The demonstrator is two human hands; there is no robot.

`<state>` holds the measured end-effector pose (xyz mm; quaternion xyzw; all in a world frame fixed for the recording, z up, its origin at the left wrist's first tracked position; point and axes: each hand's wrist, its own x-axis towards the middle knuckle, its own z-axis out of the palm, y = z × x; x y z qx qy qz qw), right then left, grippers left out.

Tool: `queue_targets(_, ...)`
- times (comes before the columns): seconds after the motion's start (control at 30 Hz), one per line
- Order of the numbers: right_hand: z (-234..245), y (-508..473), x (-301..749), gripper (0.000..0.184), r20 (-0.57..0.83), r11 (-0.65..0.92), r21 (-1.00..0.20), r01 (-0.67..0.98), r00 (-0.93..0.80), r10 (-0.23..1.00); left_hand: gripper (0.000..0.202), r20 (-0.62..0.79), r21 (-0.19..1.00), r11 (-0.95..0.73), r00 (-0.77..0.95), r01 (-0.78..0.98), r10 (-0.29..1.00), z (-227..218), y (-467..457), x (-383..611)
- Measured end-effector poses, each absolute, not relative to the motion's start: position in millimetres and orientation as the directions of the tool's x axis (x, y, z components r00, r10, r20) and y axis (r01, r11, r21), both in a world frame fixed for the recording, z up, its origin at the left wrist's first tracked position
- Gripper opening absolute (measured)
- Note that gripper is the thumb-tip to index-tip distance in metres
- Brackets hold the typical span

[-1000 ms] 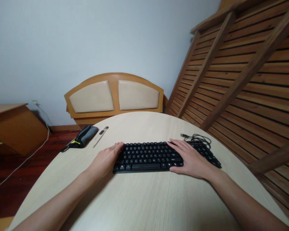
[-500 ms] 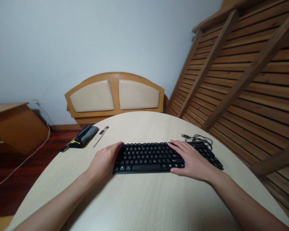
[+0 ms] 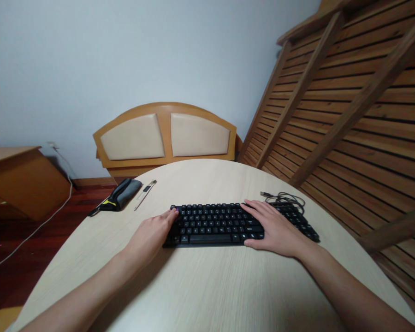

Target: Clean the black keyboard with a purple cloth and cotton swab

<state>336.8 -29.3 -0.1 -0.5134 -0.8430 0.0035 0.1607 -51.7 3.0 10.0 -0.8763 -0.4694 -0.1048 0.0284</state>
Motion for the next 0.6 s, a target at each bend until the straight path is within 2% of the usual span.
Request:
queue_targets(0.07,-0.1,-29.5,337.0,0.094,0.266,0.473,-0.168,0.865,-0.422,0.867,0.057,0.192,0.017,-0.558,0.545,0.830,0.816,11.9,-2.7,-49.9)
queue_targets(0.17,-1.3,-29.7,338.1,0.094,0.272,0.480,-0.179,0.859,-0.426,0.863,0.049,0.148,0.015,-0.500,0.493,0.866,0.857,16.9,-8.2,-48.5)
queue_targets(0.27,-3.1,-29.8,339.3,0.095,0.275,0.487,-0.184,0.854,-0.431,0.859,0.046,0.254,0.079,-0.466,0.434,0.881,0.864,19.0,-4.4,-50.3)
queue_targets(0.4,-4.4,-29.4,340.0,0.094,0.270,0.490,-0.170,0.855,-0.437,0.858,0.047,0.403,0.152,-0.515,0.423,0.843,0.811,12.0,14.0,-54.1)
queue_targets(0.53,-4.8,-28.9,340.0,0.094,0.272,0.489,-0.165,0.856,-0.437,0.857,0.039,0.360,0.251,-0.509,0.408,0.824,0.839,3.4,27.9,-54.4)
queue_targets(0.6,-4.8,-28.9,339.8,0.094,0.271,0.483,-0.158,0.861,-0.433,0.860,0.038,0.336,0.259,-0.500,0.409,0.826,0.849,2.8,28.2,-54.3)
